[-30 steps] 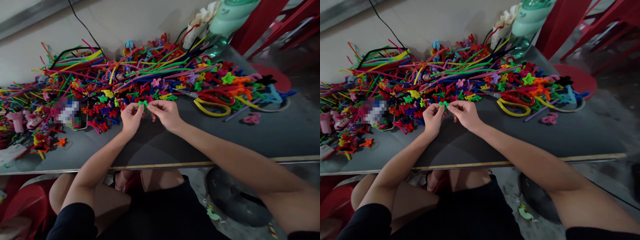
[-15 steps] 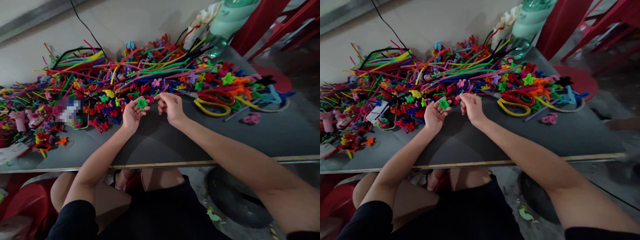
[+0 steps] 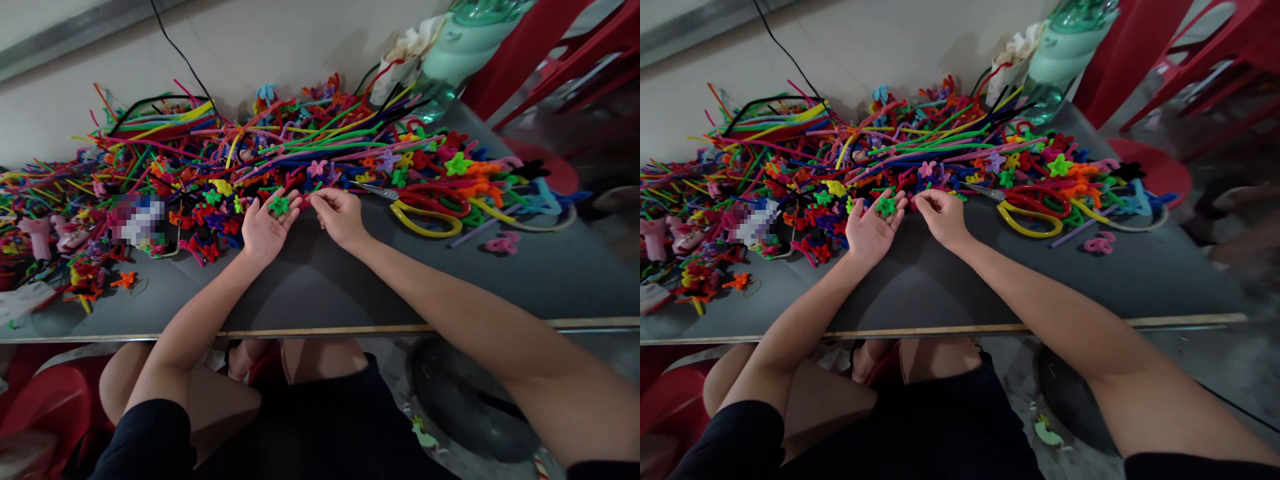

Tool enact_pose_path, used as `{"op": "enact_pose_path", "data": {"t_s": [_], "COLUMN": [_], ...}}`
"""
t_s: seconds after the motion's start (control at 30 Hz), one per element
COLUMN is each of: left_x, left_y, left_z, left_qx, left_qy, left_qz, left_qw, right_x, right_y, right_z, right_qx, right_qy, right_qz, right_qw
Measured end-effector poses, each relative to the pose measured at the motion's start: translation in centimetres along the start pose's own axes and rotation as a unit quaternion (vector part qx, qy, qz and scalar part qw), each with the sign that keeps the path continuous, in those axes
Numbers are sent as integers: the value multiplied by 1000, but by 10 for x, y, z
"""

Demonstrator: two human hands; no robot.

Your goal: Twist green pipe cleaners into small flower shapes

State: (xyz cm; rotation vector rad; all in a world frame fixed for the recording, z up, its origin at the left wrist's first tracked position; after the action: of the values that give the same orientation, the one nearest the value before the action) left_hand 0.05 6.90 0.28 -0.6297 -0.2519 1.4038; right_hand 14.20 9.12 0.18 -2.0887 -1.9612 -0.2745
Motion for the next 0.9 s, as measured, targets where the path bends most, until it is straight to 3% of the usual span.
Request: {"op": "enact_pose_path", "data": {"t_s": [0.13, 0.23, 0.4, 0.63, 0.9], "left_x": [3, 7, 9, 9, 14], "left_y": [1, 3, 9, 12, 18], "left_z": [-4, -11, -16, -14, -19], "left_qx": [43, 91, 179, 217, 270], "left_qy": [6, 17, -24, -69, -102], "left_qz": [-11, -6, 18, 25, 34], "left_qw": [999, 996, 983, 973, 957], "right_x": [-2, -6, -15, -24, -24], "right_y": [-1, -4, -12, -17, -16], "right_z": [-6, -18, -41, -51, -45], "right_qx": [-28, -76, -180, -196, -226], "right_qy": [25, 84, 230, 332, 318], "right_qz": [-18, -38, -77, -90, -75], "right_qw": [999, 993, 953, 918, 918]}}
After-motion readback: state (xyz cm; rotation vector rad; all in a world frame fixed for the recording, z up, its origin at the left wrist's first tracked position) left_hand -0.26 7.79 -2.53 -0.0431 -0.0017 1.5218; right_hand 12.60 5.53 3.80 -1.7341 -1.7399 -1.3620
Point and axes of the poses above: each hand's wrist, its own x-axis towards the middle knuckle, its own y-axis out of the back of the hand, z = x × y, the point moved 7 cm from there along x, towards the middle knuckle, and after that the axes turned 9 degrees about x, right-handed, at the moved point
